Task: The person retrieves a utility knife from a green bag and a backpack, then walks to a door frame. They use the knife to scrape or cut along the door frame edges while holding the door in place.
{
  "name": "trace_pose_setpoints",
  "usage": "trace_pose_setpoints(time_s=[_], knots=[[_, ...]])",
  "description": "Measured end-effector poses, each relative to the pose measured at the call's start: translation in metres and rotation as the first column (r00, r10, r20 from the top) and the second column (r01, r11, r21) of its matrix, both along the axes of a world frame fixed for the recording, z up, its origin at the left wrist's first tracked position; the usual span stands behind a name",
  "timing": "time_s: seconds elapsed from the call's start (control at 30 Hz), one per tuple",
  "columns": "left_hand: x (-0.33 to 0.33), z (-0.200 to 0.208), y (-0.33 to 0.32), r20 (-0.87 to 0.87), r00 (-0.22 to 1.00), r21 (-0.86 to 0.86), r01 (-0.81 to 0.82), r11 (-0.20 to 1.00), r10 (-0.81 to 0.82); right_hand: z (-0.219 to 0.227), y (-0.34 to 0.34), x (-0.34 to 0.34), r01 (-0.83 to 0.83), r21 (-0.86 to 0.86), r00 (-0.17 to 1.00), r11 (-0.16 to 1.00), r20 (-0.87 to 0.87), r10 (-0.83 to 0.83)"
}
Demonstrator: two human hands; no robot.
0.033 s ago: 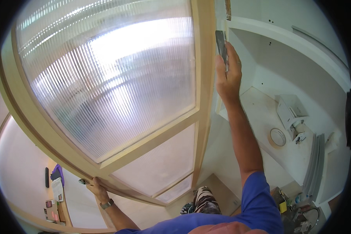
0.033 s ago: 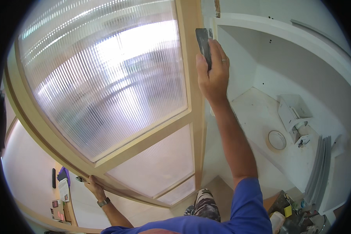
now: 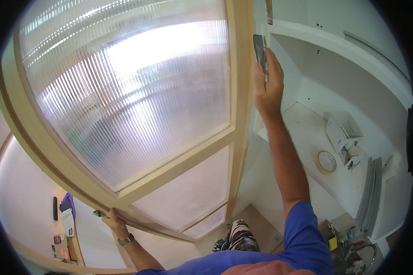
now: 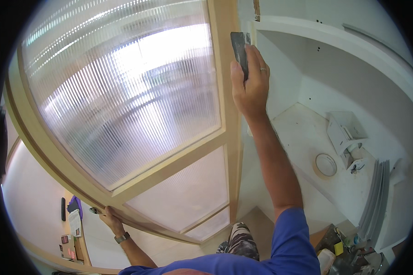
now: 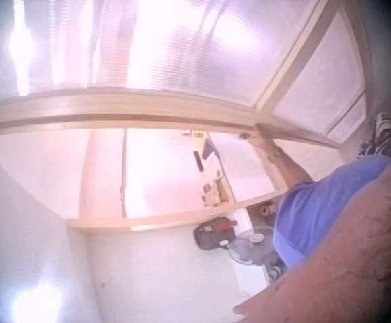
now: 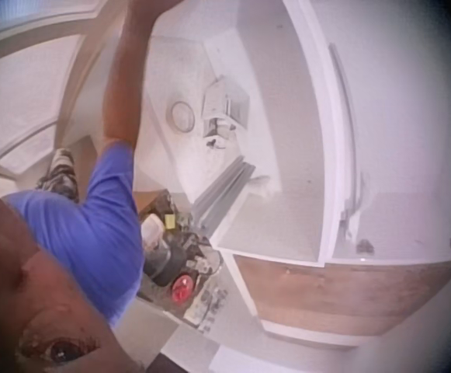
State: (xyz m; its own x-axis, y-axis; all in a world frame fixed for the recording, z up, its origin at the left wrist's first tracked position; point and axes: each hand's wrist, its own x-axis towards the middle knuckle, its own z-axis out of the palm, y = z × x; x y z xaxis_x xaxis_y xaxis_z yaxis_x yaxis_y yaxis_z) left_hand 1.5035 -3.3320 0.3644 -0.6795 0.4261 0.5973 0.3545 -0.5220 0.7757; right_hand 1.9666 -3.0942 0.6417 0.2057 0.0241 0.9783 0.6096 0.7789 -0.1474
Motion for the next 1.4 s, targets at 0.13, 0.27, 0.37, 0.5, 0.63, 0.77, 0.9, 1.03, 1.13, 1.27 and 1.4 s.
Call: trace_pose_setpoints(time_s=[0.13,0.27,0.37,0.5,0.63,0.77,0.9,1.03,1.13,1.27,1.4], knots=[[0.003,0.004,-0.003,0.006,1.000,-0.029,0.003,1.000,-0.002,0.014,0.022,-0.007,0.110,0.039,0.993,0.993,0.030,-0.111],[0.006,0.010,-0.006,-0.012,1.000,-0.100,-0.006,0.995,0.004,0.024,0.040,-0.014,0.223,0.071,0.974,0.972,0.030,-0.225],[-0.002,0.006,-0.005,-0.040,0.998,-0.144,-0.047,0.988,0.042,0.024,0.049,-0.012,0.280,0.084,0.957,0.956,0.047,-0.285],[-0.028,0.012,-0.010,-0.122,0.976,0.031,-0.179,0.983,0.181,0.021,0.054,-0.012,0.347,0.090,0.932,0.934,0.080,-0.354],[-0.048,0.110,-0.016,-0.126,0.956,0.173,-0.241,0.955,0.264,0.023,0.065,-0.014,0.299,0.163,0.947,0.940,0.072,-0.314],[-0.037,0.205,-0.014,0.030,0.957,0.285,-0.285,0.915,0.288,0.019,0.074,-0.016,0.244,0.177,0.967,0.954,0.033,-0.253],[-0.046,0.230,-0.007,0.066,0.973,0.079,-0.227,0.971,0.222,0.017,0.072,-0.014,0.237,0.160,0.969,0.958,0.036,-0.245],[0.012,0.246,0.004,0.115,0.908,0.118,-0.415,0.902,0.403,0.018,0.069,-0.019,0.234,0.154,0.968,0.960,0.056,-0.245],[-0.001,0.242,0.002,0.011,0.877,0.126,-0.478,0.869,0.481,0.019,0.071,-0.015,0.233,0.158,0.969,0.960,0.050,-0.243],[0.012,0.250,0.010,0.203,0.896,0.081,-0.417,0.905,0.394,0.020,0.075,-0.009,0.207,0.182,0.973,0.961,0.062,-0.221],[0.016,0.246,0.005,0.207,0.904,0.100,-0.400,0.911,0.374,0.020,0.068,-0.004,0.005,0.114,1.000,0.993,0.023,-0.008]])
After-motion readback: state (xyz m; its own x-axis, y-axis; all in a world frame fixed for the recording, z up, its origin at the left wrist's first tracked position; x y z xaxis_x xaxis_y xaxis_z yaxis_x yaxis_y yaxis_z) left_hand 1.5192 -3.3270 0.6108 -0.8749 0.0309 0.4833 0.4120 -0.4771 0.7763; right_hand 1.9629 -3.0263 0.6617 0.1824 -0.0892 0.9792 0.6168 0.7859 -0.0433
